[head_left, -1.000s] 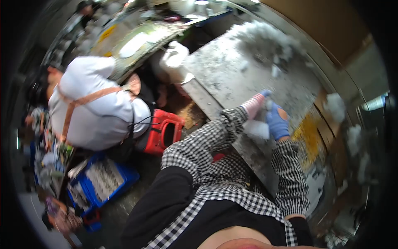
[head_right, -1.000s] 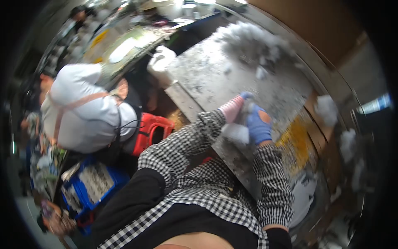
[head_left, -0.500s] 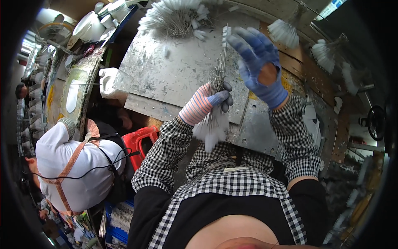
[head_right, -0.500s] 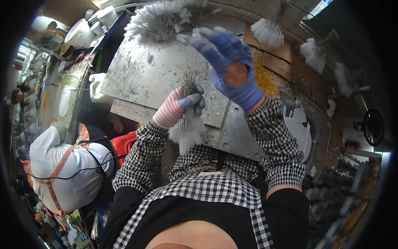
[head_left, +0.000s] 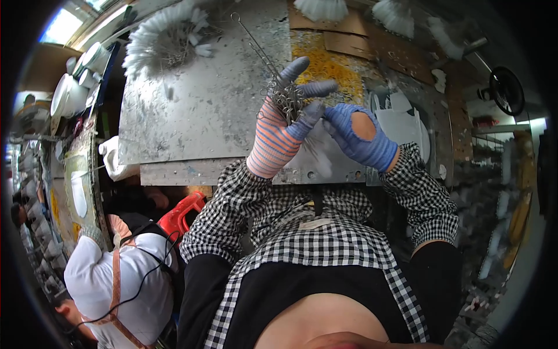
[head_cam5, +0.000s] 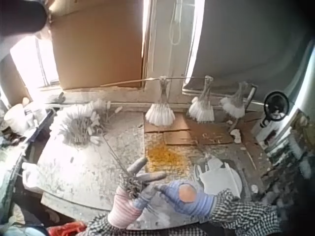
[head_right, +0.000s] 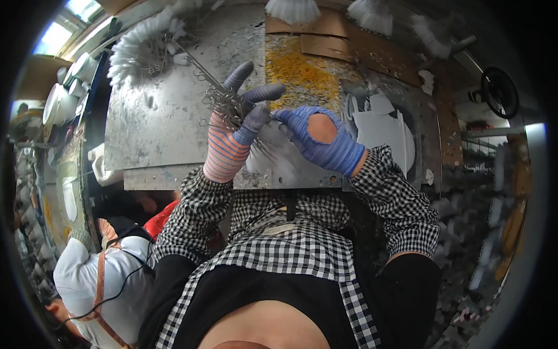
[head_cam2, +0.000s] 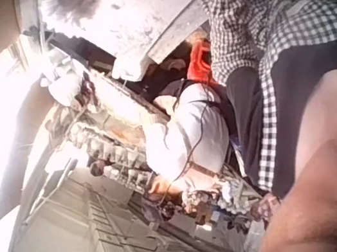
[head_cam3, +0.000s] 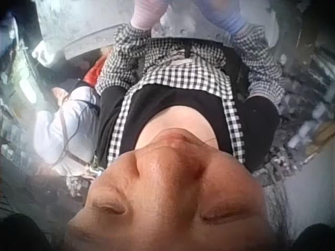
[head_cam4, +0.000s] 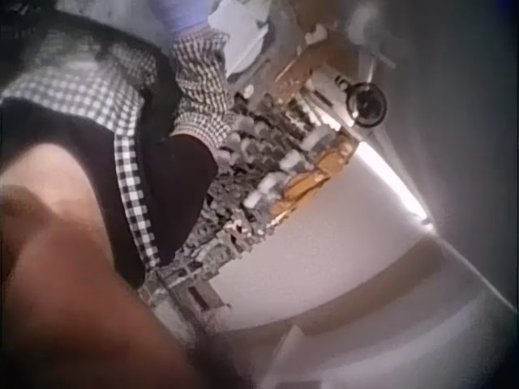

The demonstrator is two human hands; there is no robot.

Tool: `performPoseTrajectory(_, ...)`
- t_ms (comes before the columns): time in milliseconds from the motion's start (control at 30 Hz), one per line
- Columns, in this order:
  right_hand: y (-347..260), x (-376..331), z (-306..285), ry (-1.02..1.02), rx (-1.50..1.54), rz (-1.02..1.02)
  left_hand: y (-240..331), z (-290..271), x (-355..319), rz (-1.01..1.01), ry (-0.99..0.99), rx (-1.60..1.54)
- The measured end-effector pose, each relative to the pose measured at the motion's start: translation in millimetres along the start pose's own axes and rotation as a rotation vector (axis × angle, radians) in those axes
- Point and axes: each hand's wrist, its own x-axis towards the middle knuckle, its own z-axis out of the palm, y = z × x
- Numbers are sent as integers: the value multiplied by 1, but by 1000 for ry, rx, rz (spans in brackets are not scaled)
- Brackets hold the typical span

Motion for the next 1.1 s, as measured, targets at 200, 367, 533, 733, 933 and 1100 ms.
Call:
performPoseTrajectory(200, -50, -22, -84, 461, 125, -169, -87, -4, 2, -72, -503, 460)
performPoseTrajectory(367, -48, 10, -49, -94, 95, 148, -204, -9, -23, -198, -576, 723)
performPoseTrajectory(533, -68, 24, -75, 70, -188, -416, -184, 3, -13, -231, -505, 525)
performPoseTrajectory(733, -44, 23, -32, 33, -248, -384, -131, -5, -6, -262, -423, 237)
performPoseTrajectory(933, -35, 20, -32, -180, -364, -353, -93, 17, -1, -267, -339, -60)
performPoseTrajectory(1100, -20, 14, -50, 218, 463, -249, -60, 39, 9, -38, -238, -71)
